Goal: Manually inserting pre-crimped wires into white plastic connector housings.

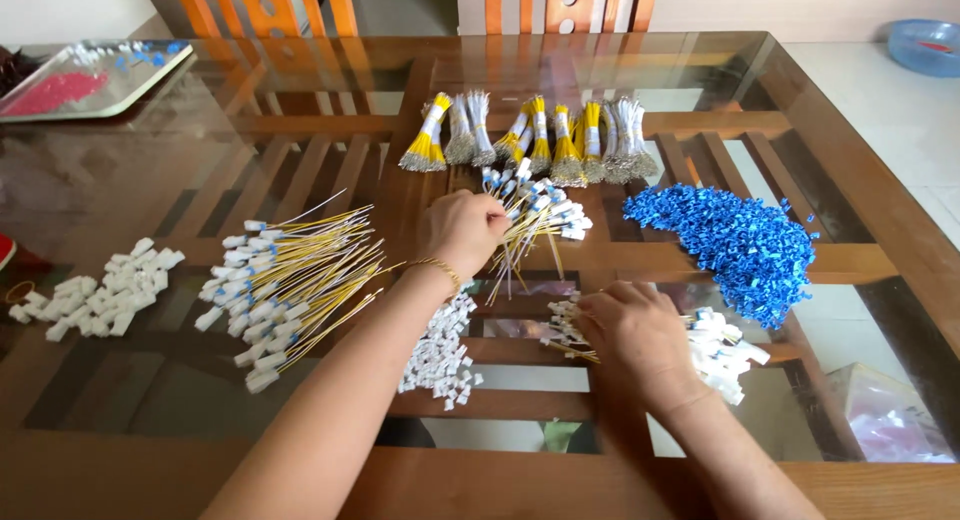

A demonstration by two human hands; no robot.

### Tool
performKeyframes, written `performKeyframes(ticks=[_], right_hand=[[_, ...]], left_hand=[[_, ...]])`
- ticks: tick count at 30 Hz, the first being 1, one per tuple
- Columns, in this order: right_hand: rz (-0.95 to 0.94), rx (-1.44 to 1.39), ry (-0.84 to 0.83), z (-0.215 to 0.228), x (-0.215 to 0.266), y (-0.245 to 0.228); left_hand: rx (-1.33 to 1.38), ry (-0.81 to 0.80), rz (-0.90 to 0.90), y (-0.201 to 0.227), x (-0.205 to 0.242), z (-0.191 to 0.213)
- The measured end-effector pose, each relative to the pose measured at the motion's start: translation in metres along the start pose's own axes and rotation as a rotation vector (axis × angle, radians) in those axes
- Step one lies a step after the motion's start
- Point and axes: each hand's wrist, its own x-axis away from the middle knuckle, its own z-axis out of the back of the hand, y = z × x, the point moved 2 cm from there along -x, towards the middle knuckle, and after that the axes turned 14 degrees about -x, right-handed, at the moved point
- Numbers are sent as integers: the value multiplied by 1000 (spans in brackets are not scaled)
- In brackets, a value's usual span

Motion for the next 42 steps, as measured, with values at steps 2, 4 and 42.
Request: performKeyframes(ticks=[2, 4, 42], right_hand=[[-21, -38, -21, 6, 1, 3], [-37, -74, -46, 10, 2, 6], [-353, -1149, 3, 68, -32, -102]], left_hand=[[-82, -68, 33, 9, -16, -13], [-160, -134, 71, 13, -28, -28], [926, -209, -268, 18, 131, 81]])
